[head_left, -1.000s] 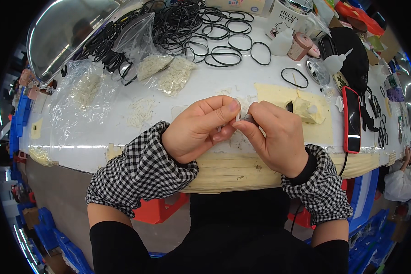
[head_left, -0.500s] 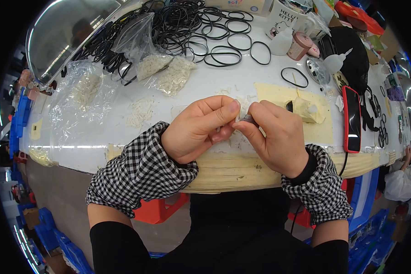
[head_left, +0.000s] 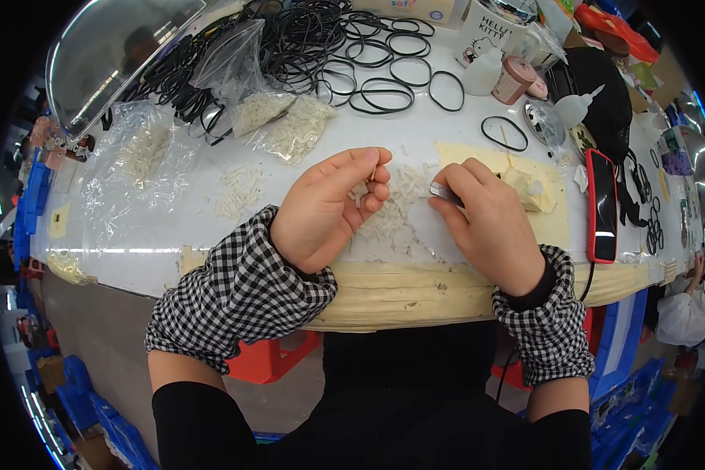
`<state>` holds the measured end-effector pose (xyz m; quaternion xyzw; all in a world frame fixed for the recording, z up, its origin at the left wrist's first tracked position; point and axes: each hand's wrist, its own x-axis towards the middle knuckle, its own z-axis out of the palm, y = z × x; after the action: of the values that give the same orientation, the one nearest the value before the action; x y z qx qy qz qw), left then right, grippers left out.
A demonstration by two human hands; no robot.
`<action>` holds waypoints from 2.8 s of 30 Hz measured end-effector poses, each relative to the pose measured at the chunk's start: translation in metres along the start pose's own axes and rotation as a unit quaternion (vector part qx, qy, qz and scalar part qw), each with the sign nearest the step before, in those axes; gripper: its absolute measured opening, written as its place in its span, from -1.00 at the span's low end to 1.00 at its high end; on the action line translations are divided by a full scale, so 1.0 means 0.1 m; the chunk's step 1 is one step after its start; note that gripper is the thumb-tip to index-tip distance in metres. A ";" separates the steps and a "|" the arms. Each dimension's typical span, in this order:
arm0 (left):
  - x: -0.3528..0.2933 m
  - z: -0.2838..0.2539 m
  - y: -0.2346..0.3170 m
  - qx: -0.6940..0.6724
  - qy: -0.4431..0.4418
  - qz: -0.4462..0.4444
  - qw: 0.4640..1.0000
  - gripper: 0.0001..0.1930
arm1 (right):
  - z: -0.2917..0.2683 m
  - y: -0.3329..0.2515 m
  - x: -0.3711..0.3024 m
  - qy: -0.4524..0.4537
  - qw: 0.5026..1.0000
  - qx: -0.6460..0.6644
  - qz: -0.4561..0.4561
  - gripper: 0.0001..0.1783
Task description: Manually assemble small plastic components and secure them with rubber bands on a factory workbench.
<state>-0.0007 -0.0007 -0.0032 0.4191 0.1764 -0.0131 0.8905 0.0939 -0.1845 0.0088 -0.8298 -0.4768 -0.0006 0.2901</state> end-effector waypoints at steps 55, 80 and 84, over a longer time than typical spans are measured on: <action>-0.01 -0.02 0.02 0.053 -0.216 -0.027 0.975 -0.77 | 0.03 -0.13 0.05 0.029 0.991 0.117 -0.062 -0.67; -0.01 -0.03 0.06 0.060 -0.178 -0.019 0.982 -0.82 | -0.01 -0.15 0.06 0.048 0.988 0.143 -0.041 -0.75; 0.00 0.02 0.07 0.038 -0.037 -0.010 0.999 -0.84 | -0.01 -0.07 0.08 0.120 0.987 0.104 0.019 -0.86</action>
<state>0.0010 0.0025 0.0035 0.4497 0.1471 -0.0439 0.8799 0.0931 -0.1758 0.0150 -0.7978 -0.4205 -0.0448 0.4297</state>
